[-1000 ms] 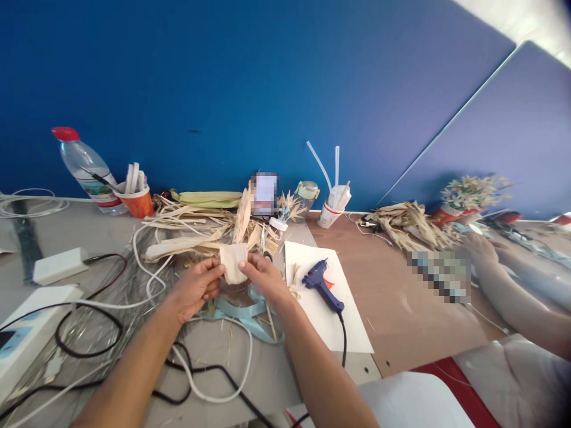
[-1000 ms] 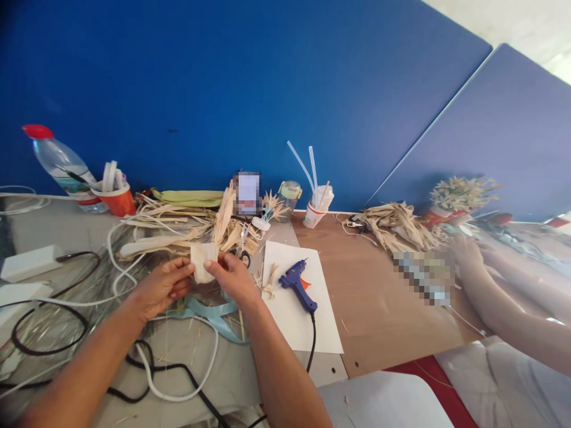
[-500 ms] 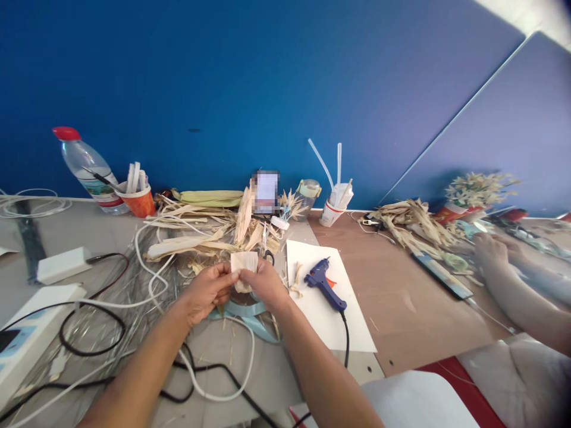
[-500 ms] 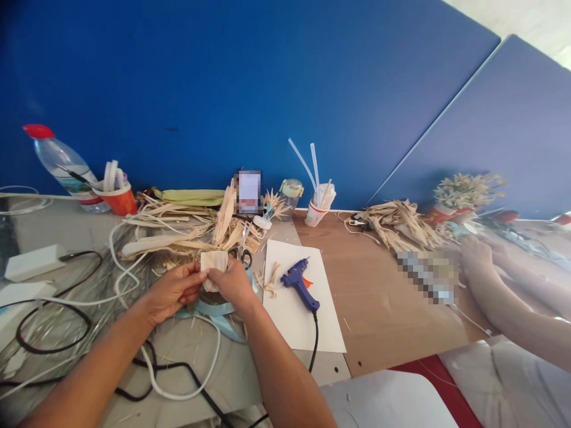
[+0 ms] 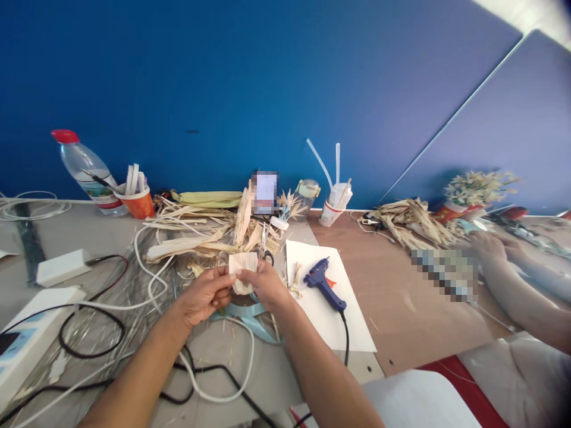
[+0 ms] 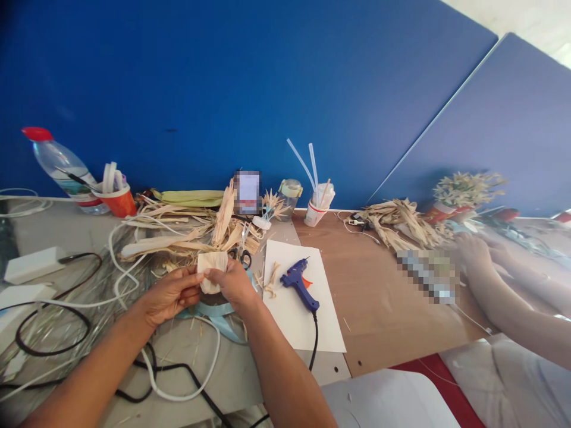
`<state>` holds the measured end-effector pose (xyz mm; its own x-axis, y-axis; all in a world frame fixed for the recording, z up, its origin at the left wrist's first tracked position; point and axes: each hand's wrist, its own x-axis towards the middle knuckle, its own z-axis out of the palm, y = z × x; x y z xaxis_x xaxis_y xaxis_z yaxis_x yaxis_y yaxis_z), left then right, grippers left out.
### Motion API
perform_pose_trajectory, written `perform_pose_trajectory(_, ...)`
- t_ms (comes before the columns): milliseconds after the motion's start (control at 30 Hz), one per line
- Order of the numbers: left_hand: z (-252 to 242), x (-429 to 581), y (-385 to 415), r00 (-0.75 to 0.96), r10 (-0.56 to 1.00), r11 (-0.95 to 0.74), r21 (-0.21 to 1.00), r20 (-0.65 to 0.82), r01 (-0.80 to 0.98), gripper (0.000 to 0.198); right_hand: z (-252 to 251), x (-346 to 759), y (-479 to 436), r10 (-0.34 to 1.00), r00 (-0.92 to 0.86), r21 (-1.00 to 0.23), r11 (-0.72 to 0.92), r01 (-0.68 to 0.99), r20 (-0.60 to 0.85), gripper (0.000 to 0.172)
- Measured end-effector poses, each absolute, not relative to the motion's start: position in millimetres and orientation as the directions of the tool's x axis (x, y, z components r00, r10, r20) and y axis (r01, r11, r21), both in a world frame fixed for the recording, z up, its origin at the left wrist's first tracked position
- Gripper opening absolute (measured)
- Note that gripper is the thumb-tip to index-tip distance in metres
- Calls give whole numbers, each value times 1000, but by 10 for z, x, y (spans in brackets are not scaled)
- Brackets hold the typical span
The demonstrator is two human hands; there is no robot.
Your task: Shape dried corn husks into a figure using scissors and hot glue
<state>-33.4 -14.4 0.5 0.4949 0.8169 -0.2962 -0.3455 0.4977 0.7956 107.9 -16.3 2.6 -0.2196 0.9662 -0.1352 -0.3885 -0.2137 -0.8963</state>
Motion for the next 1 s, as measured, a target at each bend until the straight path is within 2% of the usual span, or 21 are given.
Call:
perform_pose_trajectory(300, -4, -320, -148, 490, 822, 496, 788, -291, -364, 20, 9, 1079, -151, 967, -222, -884, -212, -416, -127, 26)
perform_pose_trajectory(733, -5, -310, -160, 447, 853, 436, 837, -268, -331, 22, 4, 1067, -161, 966, -234, -866, -210, -453, -112, 25)
perform_pose_trajectory(1000, -13, -321, -166, 465, 847, 441, 828, -257, -346, 20, 37, 1054, -171, 957, -254, -816, -254, -519, -137, 27)
